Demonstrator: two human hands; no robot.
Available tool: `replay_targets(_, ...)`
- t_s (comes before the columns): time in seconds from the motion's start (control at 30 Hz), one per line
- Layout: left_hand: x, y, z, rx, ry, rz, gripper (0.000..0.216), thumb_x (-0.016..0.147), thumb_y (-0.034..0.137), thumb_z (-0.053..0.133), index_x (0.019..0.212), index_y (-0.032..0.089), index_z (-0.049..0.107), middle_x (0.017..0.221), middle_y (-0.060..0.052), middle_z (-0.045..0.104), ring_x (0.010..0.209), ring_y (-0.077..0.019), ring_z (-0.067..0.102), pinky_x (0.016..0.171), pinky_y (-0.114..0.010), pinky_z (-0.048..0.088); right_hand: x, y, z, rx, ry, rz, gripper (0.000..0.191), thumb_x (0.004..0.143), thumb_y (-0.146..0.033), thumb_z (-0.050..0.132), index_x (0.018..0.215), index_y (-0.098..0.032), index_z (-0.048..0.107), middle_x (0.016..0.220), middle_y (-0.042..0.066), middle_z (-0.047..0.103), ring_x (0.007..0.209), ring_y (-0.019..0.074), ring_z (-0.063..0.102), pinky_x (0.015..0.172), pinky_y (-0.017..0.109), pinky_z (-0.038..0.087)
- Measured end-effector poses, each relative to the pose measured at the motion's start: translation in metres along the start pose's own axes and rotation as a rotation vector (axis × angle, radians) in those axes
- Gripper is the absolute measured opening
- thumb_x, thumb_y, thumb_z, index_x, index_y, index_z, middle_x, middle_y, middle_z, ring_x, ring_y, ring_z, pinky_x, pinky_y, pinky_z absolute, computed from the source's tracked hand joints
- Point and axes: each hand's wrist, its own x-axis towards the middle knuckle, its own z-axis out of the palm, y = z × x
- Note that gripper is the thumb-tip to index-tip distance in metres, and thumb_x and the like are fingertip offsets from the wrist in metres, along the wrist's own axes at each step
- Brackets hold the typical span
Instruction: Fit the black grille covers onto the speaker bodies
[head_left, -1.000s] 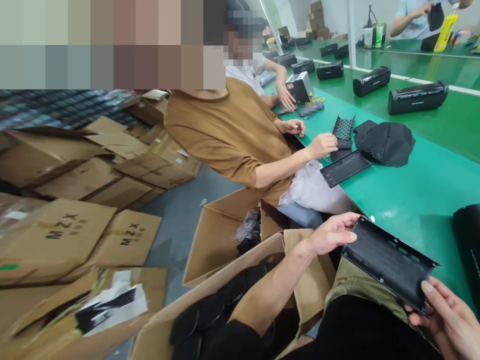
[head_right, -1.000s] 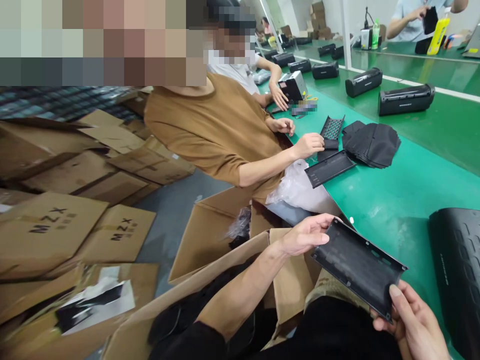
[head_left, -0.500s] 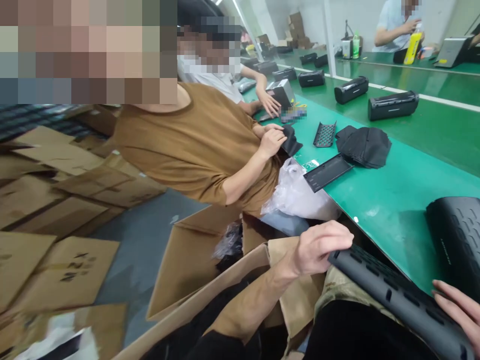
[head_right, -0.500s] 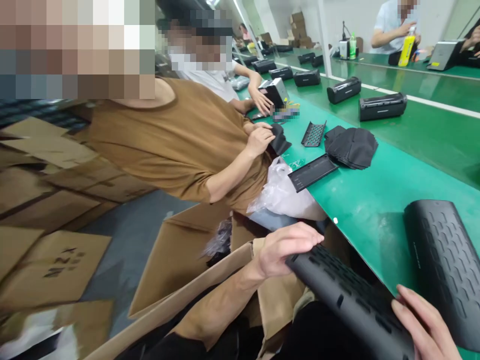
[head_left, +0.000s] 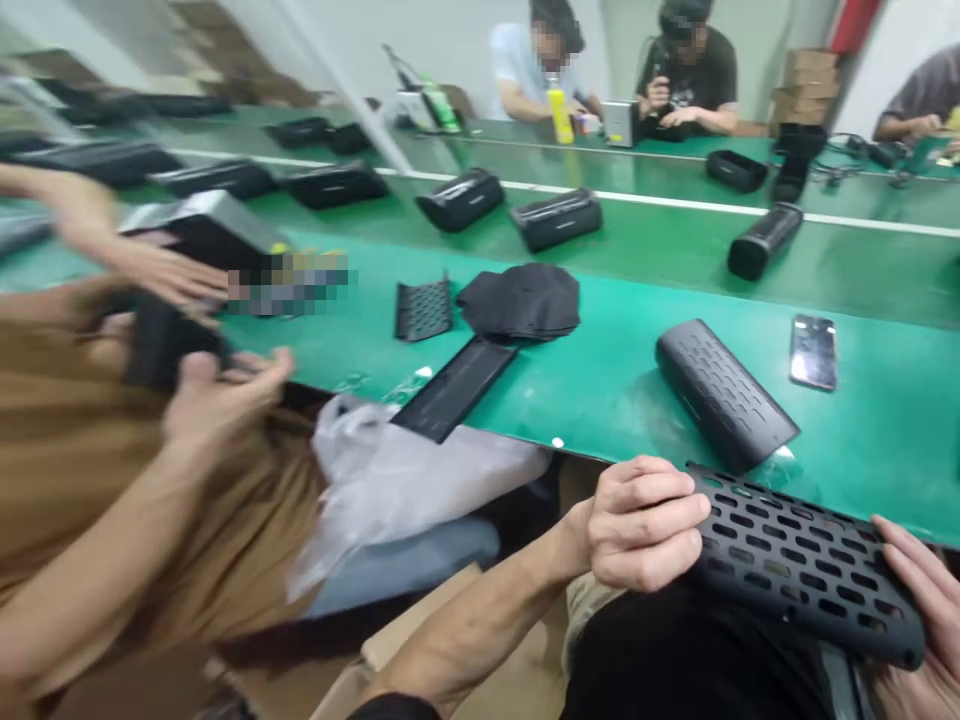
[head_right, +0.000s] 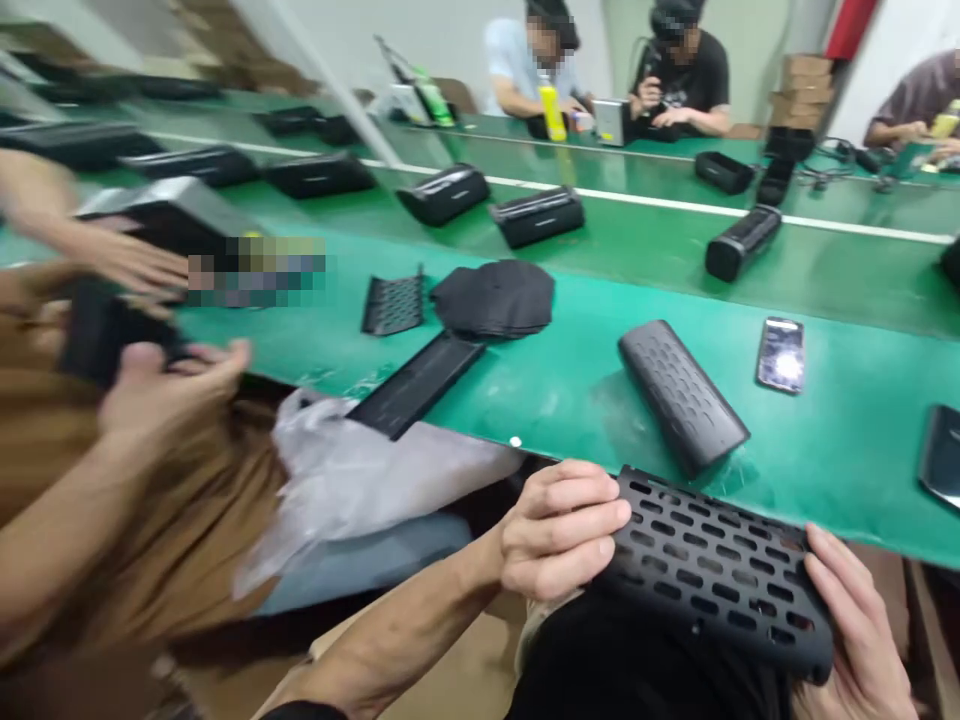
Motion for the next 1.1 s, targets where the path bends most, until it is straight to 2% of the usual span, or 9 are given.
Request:
replay_targets(0.1,0.015,-0.007,0.015,0.043,-0.132,0.124,0.034,0.089,0.059,0.070,0.071,0.030,0.070,0.085,-0.005,0.080,0.085,-0.0251,0.072,0.083,-0.047,0.065,-0.010,-0.016,0.004,-0.015,0.160,0.063,0.026,0.095,-0.030,0.073,0.121,-0.027,0.074,0.129,0.011,0.070,0.118,0.0389,0.067,0.105,0.063,0.050)
replay_targets(0.2,0.019,-0.011,0.023,0.168,-0.230,0.345,0.025,0.095,0.034,0.062,0.073,0.030,0.073,0.093,-0.006,0.082,0.092,-0.0237,0.073,0.086,-0.044,0.064,-0.019,-0.019,0.002,-0.010,0.210,0.114,0.024,0.095,-0.025,0.071,0.119,-0.025,0.073,0.128,0.012,0.070,0.117,0.0370,0.068,0.102,0.060,0.051)
replay_targets(0.27,0.017,-0.010,0.027,0.249,-0.259,0.469,0.026,0.094,0.024,0.059,0.074,0.030,0.074,0.095,-0.006,0.082,0.093,-0.0226,0.073,0.085,-0.042,0.064,-0.024,-0.017,-0.001,-0.015,0.219,0.118,0.024,0.095,-0.024,0.071,0.119,-0.024,0.073,0.129,0.013,0.070,0.116,0.0360,0.068,0.100,0.058,0.051)
replay_targets(0.5,0.009,-0.005,0.044,0.429,-0.323,0.520,0.021,0.087,0.019,0.065,0.075,0.031,0.076,0.089,-0.004,0.081,0.087,-0.0220,0.074,0.077,-0.037,0.064,-0.029,-0.007,-0.006,-0.035,0.223,0.069,0.031,0.095,-0.021,0.072,0.125,-0.024,0.073,0.134,0.012,0.068,0.117,0.0352,0.067,0.099,0.055,0.052)
replay_targets(0.77,0.003,-0.009,0.052,0.480,-0.233,0.701,0.016,0.082,0.017,0.072,0.073,0.030,0.074,0.082,-0.002,0.079,0.081,-0.0199,0.075,0.073,-0.032,0.062,-0.035,-0.004,-0.004,-0.008,0.249,0.077,0.039,0.095,-0.017,0.074,0.133,-0.025,0.071,0.139,0.011,0.066,0.118,0.0327,0.067,0.096,0.050,0.054)
replay_targets(0.83,0.005,-0.009,0.055,0.442,-0.126,0.784,0.014,0.080,0.016,0.073,0.074,0.028,0.071,0.082,-0.002,0.078,0.081,-0.0195,0.074,0.072,-0.031,0.062,-0.033,-0.005,-0.002,0.001,0.282,0.041,0.037,0.094,-0.019,0.076,0.131,-0.024,0.073,0.136,0.011,0.068,0.113,0.0313,0.068,0.094,0.048,0.054)
replay_targets(0.97,0.010,-0.009,0.061,0.377,0.222,0.985,0.012,0.081,0.014,0.070,0.076,0.024,0.068,0.085,-0.002,0.076,0.082,-0.0176,0.072,0.069,-0.029,0.062,-0.028,-0.007,0.001,-0.025,0.360,-0.007,0.031,0.094,-0.029,0.079,0.123,-0.019,0.077,0.127,0.014,0.072,0.101,0.0309,0.072,0.084,0.046,0.055)
replay_targets(1.0,0.011,-0.008,0.062,0.378,0.246,0.992,0.012,0.082,0.014,0.069,0.076,0.024,0.067,0.086,-0.002,0.076,0.083,-0.0172,0.071,0.069,-0.028,0.062,-0.026,-0.007,0.000,-0.032,0.355,-0.004,0.029,0.095,-0.030,0.079,0.122,-0.018,0.077,0.127,0.014,0.072,0.101,0.0314,0.072,0.084,0.046,0.055)
replay_targets(1.1,0.011,-0.005,0.063,0.392,0.217,0.966,0.012,0.083,0.014,0.069,0.076,0.024,0.066,0.087,-0.003,0.075,0.084,-0.0170,0.071,0.071,-0.028,0.062,-0.025,-0.005,-0.002,-0.018,0.302,-0.008,0.028,0.096,-0.029,0.076,0.122,-0.018,0.077,0.130,0.015,0.071,0.108,0.0329,0.071,0.087,0.047,0.055)
